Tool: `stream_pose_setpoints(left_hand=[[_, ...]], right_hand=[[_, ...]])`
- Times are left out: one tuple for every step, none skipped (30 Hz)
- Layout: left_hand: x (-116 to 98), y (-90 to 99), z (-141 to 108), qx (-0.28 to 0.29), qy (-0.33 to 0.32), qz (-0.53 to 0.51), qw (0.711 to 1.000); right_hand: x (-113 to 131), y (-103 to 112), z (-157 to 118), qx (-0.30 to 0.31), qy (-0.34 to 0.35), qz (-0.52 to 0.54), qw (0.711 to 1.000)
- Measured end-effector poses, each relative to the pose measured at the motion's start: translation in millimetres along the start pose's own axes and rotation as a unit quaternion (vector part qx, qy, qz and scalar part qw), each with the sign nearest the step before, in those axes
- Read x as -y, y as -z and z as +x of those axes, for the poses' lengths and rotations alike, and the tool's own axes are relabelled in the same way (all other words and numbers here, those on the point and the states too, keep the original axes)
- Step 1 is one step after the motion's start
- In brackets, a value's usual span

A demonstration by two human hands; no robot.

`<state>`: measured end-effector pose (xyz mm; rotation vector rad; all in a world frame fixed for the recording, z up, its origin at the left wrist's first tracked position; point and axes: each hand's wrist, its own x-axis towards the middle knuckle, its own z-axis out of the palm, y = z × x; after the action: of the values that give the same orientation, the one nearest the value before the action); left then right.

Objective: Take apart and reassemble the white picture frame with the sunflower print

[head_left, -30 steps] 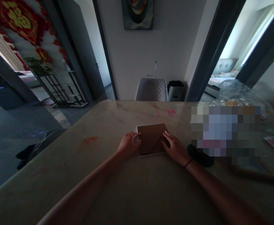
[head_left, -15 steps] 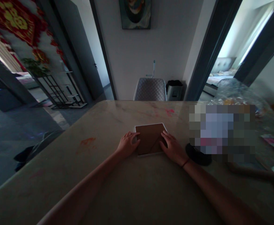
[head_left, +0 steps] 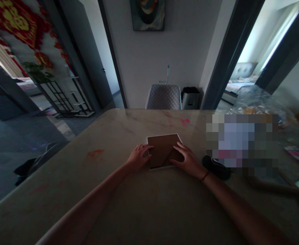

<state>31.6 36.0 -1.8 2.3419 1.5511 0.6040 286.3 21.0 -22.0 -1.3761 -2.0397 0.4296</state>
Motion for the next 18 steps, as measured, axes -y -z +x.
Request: stream_pose_setpoints(left_hand=[[-0.7,-0.7,-0.4,-0.001,0.003,0.002,1.0],[-1.3,-1.2,-0.8,-0.001,0.005,0.003,1.0],[-1.7,-1.6,-1.2,-0.002,0.006,0.004,1.0],[-2.2,-1.8,-1.5,-0.004,0.007,0.004,1.0],[-2.5,-2.0,-1.8,-0.006,0.008,0.003,1.0],[-2.8,-2.1,-2.1,-0.01,0.009,0.002,1.0],[-2.9,-2.3,-2.3,-0.014,0.01,0.0,1.0],[-2.9,-2.5,-2.6,-0.02,0.013,-0.003,1.0],[-2.6,-2.9,-2.8,-0.027,0.016,-0.006,0.999],[-2.2,-3.3,-3.0,-0.035,0.022,-0.01,0.999],[-1.5,-3.8,-3.2,-0.044,0.03,-0.013,0.998],[-0.8,-4.4,-3.4,-0.054,0.04,-0.016,0.998],[0.0,-5.0,-3.6,-0.064,0.05,-0.019,0.997],[0.7,-5.7,-3.7,-0.073,0.06,-0.021,0.995],[1.1,-6.2,-3.8,-0.082,0.068,-0.023,0.994],[1.2,-6.7,-3.7,-0.088,0.072,-0.026,0.993],[1.0,-7.0,-3.5,-0.091,0.074,-0.031,0.993],[0.6,-7.1,-3.3,-0.093,0.074,-0.037,0.992]], right_hand=[[0.0,0.2,0.1,0.001,0.002,0.002,1.0],[-0.1,0.2,0.3,0.001,0.003,0.003,1.0],[-0.3,0.2,0.3,0.001,0.004,0.003,1.0],[-0.4,0.2,0.3,0.001,0.005,0.001,1.0],[-0.2,0.2,0.1,0.002,0.007,-0.001,1.0],[0.5,0.3,-0.3,0.002,0.008,-0.007,1.0],[1.7,0.6,-0.9,-0.002,0.008,-0.015,1.0],[3.6,1.2,-1.8,-0.012,0.009,-0.029,0.999],[6.1,2.0,-2.9,-0.029,0.013,-0.047,0.998],[9.2,2.9,-4.1,-0.049,0.022,-0.068,0.996],[12.6,3.8,-5.5,-0.066,0.041,-0.089,0.993],[16.0,4.5,-6.7,-0.073,0.068,-0.106,0.989],[19.3,4.9,-7.9,-0.063,0.1,-0.117,0.986],[22.3,5.0,-8.9,-0.042,0.128,-0.121,0.983],[24.8,4.6,-9.6,-0.018,0.147,-0.125,0.981],[26.8,4.0,-9.9,0.005,0.156,-0.128,0.979],[28.4,3.3,-10.0,0.021,0.156,-0.132,0.979],[29.5,2.5,-9.7,0.03,0.151,-0.138,0.978]])
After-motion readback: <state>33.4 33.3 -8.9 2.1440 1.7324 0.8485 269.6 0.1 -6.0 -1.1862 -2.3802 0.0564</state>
